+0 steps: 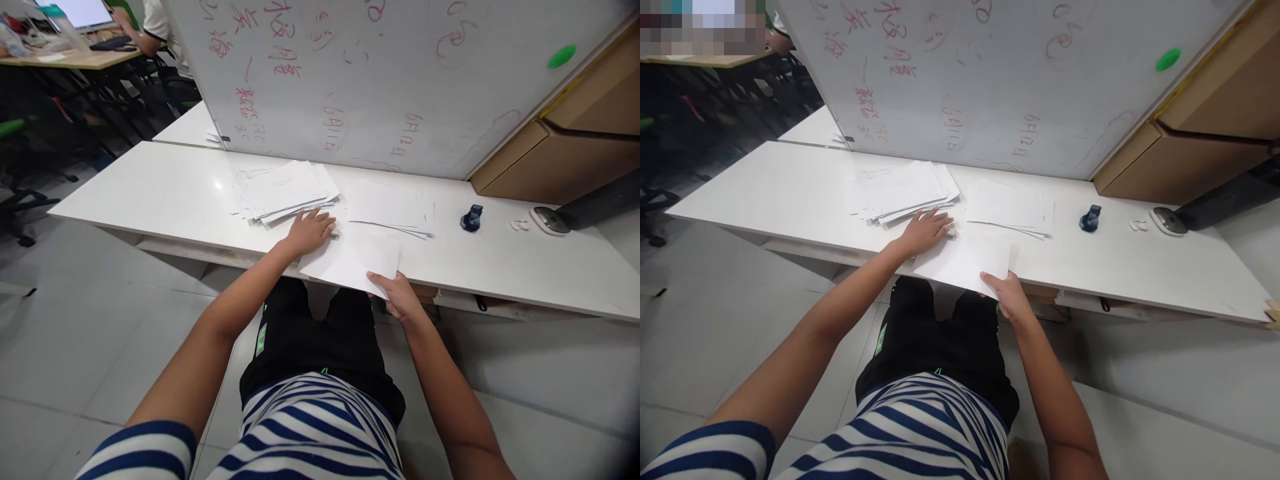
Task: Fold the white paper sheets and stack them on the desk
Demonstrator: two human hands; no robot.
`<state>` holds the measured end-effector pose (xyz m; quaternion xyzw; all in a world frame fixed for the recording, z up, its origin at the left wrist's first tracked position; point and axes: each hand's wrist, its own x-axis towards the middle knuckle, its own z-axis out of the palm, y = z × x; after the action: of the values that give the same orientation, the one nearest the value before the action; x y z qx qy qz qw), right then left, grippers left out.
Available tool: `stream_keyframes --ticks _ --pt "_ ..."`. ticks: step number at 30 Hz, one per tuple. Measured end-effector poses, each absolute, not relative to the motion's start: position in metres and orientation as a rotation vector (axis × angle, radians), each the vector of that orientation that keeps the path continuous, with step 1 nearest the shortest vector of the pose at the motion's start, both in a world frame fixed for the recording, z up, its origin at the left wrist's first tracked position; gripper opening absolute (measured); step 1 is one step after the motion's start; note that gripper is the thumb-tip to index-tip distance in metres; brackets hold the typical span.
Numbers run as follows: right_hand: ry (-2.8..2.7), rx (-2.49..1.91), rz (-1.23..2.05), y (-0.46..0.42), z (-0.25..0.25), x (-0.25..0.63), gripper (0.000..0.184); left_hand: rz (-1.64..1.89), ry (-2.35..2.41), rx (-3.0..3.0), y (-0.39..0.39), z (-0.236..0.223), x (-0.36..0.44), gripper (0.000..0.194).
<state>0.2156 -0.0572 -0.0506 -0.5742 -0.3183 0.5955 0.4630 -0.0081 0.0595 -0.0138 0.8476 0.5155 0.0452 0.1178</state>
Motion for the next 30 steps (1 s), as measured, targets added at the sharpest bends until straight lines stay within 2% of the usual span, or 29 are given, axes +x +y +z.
stream_keyframes --ticks 11,19,25,30 --pt "-0.738 -1.412 1.469 -0.057 -0.052 0.212 0.031 0.226 1.515 2.503 0.058 -0.020 -0.013 0.054" --pt "-0.794 -1.436 1.470 -0.057 -0.049 0.214 0.026 0.705 1.796 2.413 0.033 -0.010 -0.023 0.047" --pt "-0.798 -1.433 1.434 -0.060 -0.045 0.214 0.026 0.969 2.138 2.183 0.020 -0.035 -0.065 0.041" --pt "-0.779 -1.428 1.435 -0.060 -0.049 0.215 0.032 0.846 2.332 2.139 0.021 -0.057 -0.082 0.036"
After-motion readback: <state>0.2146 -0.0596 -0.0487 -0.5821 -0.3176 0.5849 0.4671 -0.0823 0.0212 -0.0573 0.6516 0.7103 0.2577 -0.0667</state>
